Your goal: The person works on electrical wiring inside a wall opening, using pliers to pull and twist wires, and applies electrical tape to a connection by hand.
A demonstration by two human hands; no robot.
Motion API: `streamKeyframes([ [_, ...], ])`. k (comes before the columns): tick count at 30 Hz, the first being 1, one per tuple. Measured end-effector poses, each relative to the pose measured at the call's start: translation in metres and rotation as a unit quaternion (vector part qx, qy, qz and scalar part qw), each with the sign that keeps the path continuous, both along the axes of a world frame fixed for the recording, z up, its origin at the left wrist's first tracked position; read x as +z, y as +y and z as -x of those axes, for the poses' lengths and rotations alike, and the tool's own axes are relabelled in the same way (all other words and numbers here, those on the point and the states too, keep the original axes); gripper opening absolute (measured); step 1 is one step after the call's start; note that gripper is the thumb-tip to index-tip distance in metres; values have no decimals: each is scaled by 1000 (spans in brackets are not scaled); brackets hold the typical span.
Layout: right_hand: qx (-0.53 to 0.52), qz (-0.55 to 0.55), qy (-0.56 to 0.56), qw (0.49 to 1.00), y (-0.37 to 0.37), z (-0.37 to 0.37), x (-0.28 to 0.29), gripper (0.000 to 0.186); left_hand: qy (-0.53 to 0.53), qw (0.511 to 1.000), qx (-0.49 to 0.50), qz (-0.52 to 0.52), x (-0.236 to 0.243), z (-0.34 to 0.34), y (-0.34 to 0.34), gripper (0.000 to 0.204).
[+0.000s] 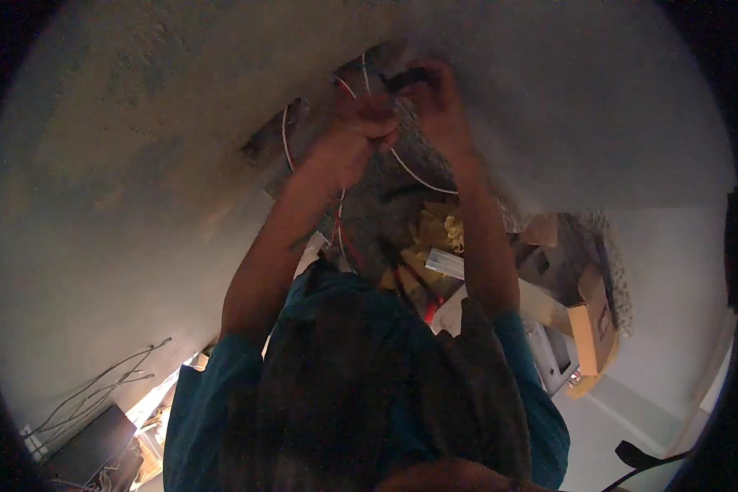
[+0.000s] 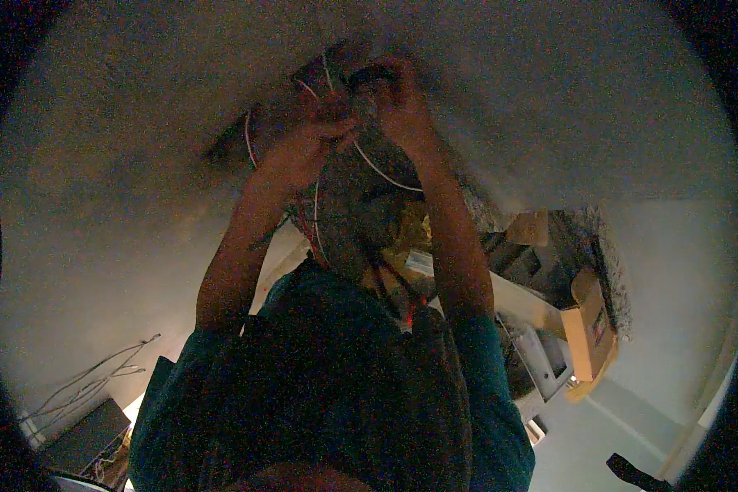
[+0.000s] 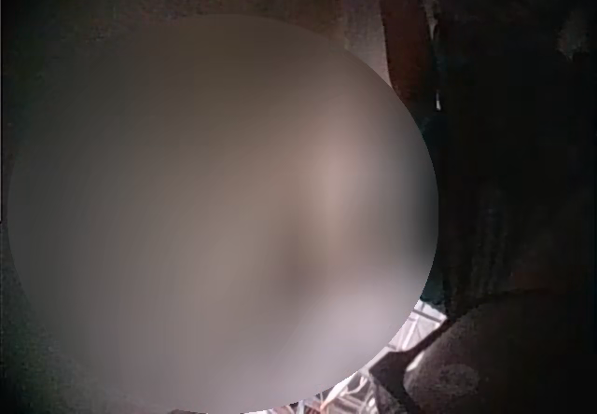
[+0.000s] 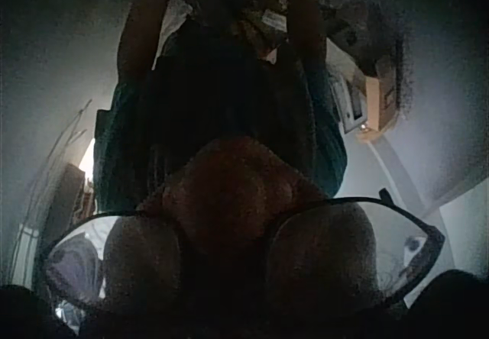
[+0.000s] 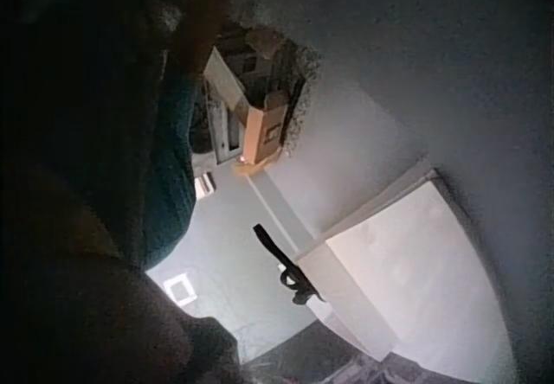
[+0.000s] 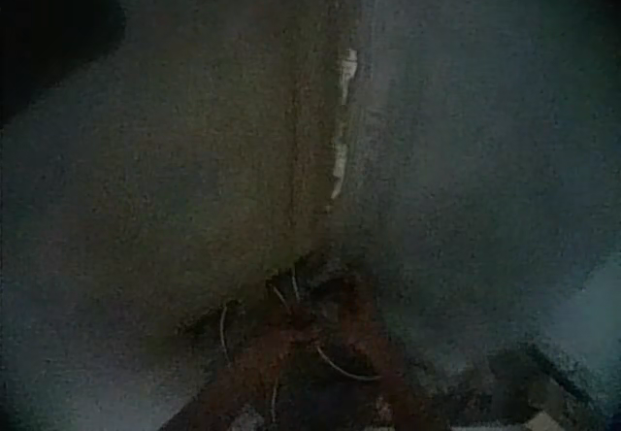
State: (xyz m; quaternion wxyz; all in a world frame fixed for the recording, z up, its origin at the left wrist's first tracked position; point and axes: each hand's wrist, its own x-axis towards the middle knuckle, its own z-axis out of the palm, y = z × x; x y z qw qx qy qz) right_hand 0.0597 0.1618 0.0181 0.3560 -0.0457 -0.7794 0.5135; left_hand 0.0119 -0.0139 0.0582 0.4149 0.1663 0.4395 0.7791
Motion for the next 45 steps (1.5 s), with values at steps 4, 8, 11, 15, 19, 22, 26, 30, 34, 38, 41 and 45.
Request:
streamKeyframes([
  [4, 18, 59, -74, 995, -7, -10, 17, 33, -18, 999, -15, 38, -1, 6, -1, 10],
  [8, 54, 70, -188, 978, 4, -13, 24, 34, 52, 995, -16, 78, -8, 10, 8, 12],
  [11, 25, -367, -170, 914, 27, -20, 28, 35, 24, 996, 45, 75, -11, 3, 19, 14],
  [15, 150, -7, -171, 974, 24, -19, 42, 35, 214, 969, 98, 75, -36, 6, 25, 10],
  [19, 144, 74, -146, 976, 15, -22, 55, 28, 103, 987, 122, 11, -41, -2, 29, 8],
  [22, 229, 160, -118, 953, 28, -14, 60, 26, -97, 983, 157, 4, -18, -14, 32, 10],
  [26, 64, 161, -269, 947, 16, -1, 80, 30, 235, 949, 209, 38, -40, -12, 34, 11],
  [30, 57, 63, -293, 952, -2, -5, 111, 42, -53, 973, 211, -78, -37, -33, 51, 12],
  [34, -19, -340, -304, 890, -42, 1, 138, 43, -126, 947, 273, -116, -22, -52, 59, 11],
  [38, -78, -417, -276, 863, -74, -5, 140, 44, -34, 958, 274, -84, -24, -60, 66, 17],
  [41, -80, -446, -286, 844, -75, -10, 129, 43, -119, 962, 180, -165, -33, -71, 62, 37],
  [45, -57, -503, -293, 811, -81, -22, 134, 39, -133, 951, 161, -229, -15, -73, 58, 41],
])
